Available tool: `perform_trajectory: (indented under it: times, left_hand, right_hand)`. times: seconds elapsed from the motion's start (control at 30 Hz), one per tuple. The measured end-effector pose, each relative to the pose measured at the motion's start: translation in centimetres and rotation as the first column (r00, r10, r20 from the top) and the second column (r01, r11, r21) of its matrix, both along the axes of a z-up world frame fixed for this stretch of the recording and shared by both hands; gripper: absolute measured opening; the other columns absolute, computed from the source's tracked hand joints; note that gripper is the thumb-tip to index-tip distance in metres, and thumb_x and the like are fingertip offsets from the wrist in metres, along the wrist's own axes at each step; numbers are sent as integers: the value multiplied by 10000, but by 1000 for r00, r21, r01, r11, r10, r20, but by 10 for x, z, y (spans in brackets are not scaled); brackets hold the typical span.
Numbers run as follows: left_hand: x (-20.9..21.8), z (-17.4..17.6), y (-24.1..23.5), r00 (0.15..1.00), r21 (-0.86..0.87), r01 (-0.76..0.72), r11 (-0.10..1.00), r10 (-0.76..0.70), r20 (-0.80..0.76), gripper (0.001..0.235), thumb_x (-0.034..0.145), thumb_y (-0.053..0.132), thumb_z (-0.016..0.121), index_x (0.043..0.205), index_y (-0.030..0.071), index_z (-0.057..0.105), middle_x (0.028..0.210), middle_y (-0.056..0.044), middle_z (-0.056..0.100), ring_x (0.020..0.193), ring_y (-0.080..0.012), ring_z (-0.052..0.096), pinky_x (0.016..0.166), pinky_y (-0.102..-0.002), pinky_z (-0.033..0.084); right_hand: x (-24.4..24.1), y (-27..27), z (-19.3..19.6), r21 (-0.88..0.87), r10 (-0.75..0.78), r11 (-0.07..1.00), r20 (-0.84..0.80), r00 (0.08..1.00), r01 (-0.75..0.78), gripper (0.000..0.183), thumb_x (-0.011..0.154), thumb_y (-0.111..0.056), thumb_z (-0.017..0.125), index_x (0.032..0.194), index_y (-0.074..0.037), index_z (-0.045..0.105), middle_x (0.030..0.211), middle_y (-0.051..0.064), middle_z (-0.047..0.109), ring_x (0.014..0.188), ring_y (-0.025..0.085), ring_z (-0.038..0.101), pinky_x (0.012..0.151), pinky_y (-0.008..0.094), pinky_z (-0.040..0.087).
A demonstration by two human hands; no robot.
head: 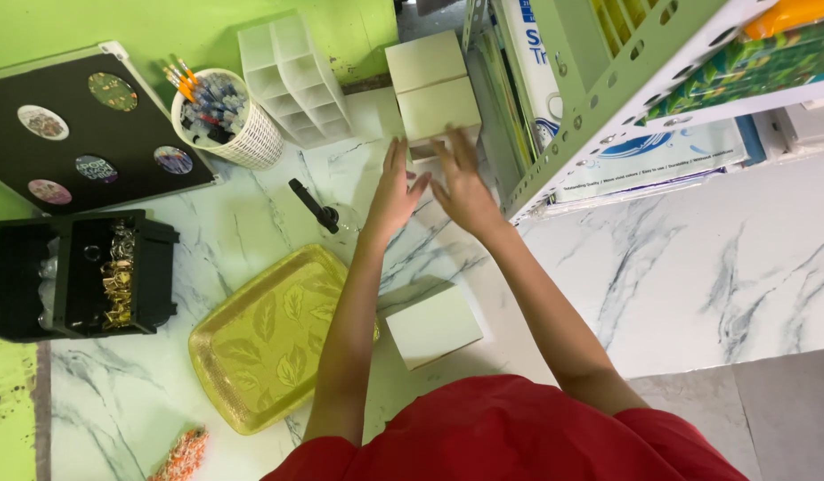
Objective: Packaging mugs into boxes and sorting metal keychain parts into a plastic bag.
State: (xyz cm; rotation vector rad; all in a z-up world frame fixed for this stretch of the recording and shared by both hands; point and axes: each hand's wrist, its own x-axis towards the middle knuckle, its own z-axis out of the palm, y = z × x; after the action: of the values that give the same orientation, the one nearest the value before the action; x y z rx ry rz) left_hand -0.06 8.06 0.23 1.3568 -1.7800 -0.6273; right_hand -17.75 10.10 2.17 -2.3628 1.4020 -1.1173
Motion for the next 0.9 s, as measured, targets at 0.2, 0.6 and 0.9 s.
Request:
perform_trajectory:
  times: [0.2,0.6,0.9]
  left_hand:
    - [18,27,116,986,151,163,975,-156,-53,532,1018,189,680,1495,20,517,1370,-190,656,1087,-282,717,950,-375,590]
    - [11,58,266,941,246,103,964,-174,291,1146,676,378,952,1535,1,294,1546,-225,367,1420,-431,356,1167,-517,303]
    - [-10,76,265,930,362,-30,932,-107,353,1286,536,327,973,1553,25,245,1491,-203,349,1372,-407,358,1112,-463,379]
  right_hand:
    - [-27,90,61,459,493,726,172,853,-512,736,960,-273,706,1583,-63,375,1602,192,452,1470,334,453,1216,429,402]
    - [-31,183,69,457,640,734,-219,737,-502,1099,631,-213,906,1542,-105,301,1586,215,287,1476,396,244,1197,492,268]
    - [-33,185,54,336,571,811,-273,774,-480,972,651,-177,886,1492,-82,409,1454,209,469,1379,391,427,1148,483,365]
